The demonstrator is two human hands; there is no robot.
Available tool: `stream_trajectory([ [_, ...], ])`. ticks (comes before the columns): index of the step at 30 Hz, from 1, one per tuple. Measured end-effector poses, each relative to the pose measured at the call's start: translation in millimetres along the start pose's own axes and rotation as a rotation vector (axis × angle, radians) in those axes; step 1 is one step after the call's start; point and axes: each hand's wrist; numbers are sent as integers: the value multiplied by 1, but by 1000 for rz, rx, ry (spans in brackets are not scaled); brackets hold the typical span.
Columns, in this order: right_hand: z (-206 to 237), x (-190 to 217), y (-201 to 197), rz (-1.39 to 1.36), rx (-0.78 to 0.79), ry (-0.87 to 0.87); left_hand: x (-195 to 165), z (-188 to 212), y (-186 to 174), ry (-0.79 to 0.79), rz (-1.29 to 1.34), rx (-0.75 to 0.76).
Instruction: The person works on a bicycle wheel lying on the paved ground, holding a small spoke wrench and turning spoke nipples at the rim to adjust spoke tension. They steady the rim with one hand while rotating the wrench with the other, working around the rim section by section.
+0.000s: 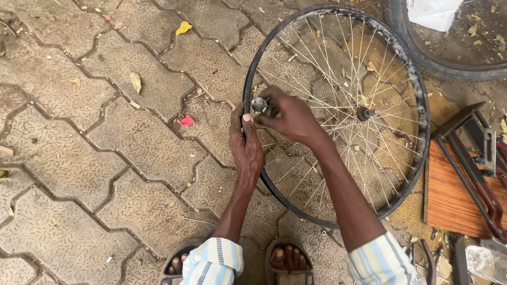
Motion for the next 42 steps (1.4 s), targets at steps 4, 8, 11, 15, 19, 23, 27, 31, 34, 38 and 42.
stream_trajectory([
  [4, 1, 9, 1, -31, -93, 0, 0, 1, 1, 10, -9, 13],
  [8, -1, 22, -5, 266, 140, 441, 3, 2, 0, 33, -27, 15],
  [11, 4, 23, -9, -18, -49, -169, 3, 3, 1, -66, 27, 7],
  [15, 0, 12, -2, 143, -13, 220, 1, 4, 1, 9, 22, 20],
  [19, -4, 2, 7, 365, 70, 283, 2, 2, 2, -137, 68, 27],
  [23, 5, -7, 0, -125, -90, -203, 4, 2, 3, 195, -72, -40],
  [27, -4, 1, 3, 89, -55, 249, 4, 5, 3, -63, 21, 6],
  [31, -5, 6, 5, 365, 188, 388, 6, 6, 4, 116, 28, -17],
  [34, 5, 4, 1, -17, 27, 77, 8, 6, 4, 44, 36, -22],
  [38, 4, 6, 1, -36, -65, 158, 9, 5, 5, 236, -63, -41],
  [42, -10, 9, 8, 514, 177, 529, 4, 8, 6, -15, 24, -30],
])
Point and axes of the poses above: each hand's wrist, its own z-axis away from the middle knuckle, its own y-axis out of the palm, x = y × z, and after that the axes turned 12 degrees about x, right-handed
